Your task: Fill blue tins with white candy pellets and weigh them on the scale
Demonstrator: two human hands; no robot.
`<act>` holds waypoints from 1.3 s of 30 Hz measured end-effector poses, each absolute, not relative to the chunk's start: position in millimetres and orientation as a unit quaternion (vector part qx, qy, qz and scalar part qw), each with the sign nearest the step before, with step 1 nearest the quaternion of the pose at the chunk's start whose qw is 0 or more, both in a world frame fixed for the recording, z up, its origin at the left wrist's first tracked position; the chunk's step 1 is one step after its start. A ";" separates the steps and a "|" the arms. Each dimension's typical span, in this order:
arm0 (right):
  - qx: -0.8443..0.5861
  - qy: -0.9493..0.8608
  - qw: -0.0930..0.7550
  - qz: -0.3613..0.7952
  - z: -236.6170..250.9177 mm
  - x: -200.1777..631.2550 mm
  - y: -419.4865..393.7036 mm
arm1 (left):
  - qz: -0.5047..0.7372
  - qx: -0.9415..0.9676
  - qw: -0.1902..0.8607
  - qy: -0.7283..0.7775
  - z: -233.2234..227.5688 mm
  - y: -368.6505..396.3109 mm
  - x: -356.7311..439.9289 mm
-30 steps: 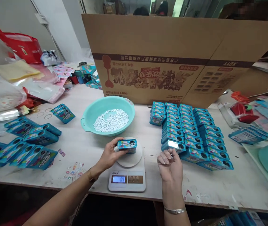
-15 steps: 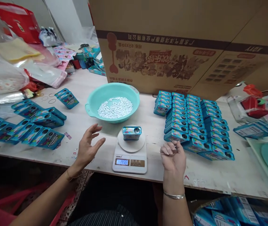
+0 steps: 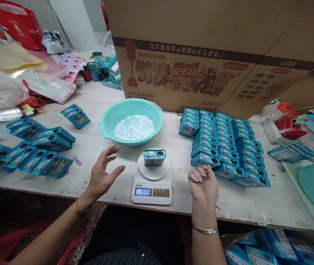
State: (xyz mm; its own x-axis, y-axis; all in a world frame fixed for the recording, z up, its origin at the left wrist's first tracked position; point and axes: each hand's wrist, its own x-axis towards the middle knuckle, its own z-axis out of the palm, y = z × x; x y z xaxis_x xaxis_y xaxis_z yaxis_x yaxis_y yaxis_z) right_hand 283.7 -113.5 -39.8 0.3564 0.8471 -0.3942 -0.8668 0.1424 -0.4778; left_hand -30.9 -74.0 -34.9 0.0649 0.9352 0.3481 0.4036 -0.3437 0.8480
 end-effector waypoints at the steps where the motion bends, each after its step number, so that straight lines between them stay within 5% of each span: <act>1: -0.328 0.016 0.756 0.566 -40.5 284.6 -113.5 | 0.463 0.684 0.280 0.490 -33.9 -72.9 -27.8; 10: -0.323 0.023 0.743 0.585 -43.6 278.1 -105.7 | 0.416 0.786 0.233 0.394 -16.0 -49.9 15.0; 20: -0.306 0.043 0.738 0.600 -47.7 272.1 -97.3 | 0.358 0.767 0.355 0.397 -31.2 -31.9 48.7; 25: -0.296 0.052 0.741 0.601 -51.0 275.7 -96.2 | 0.399 0.777 0.198 0.445 45.7 9.5 17.6; 31: -0.272 0.040 0.742 0.611 -61.3 278.6 -93.9 | 0.127 0.814 0.071 0.562 80.2 63.2 -8.1; 39: -0.269 0.033 0.755 0.597 -63.1 289.2 -95.9 | 0.345 0.751 0.248 0.506 72.8 43.9 -11.6</act>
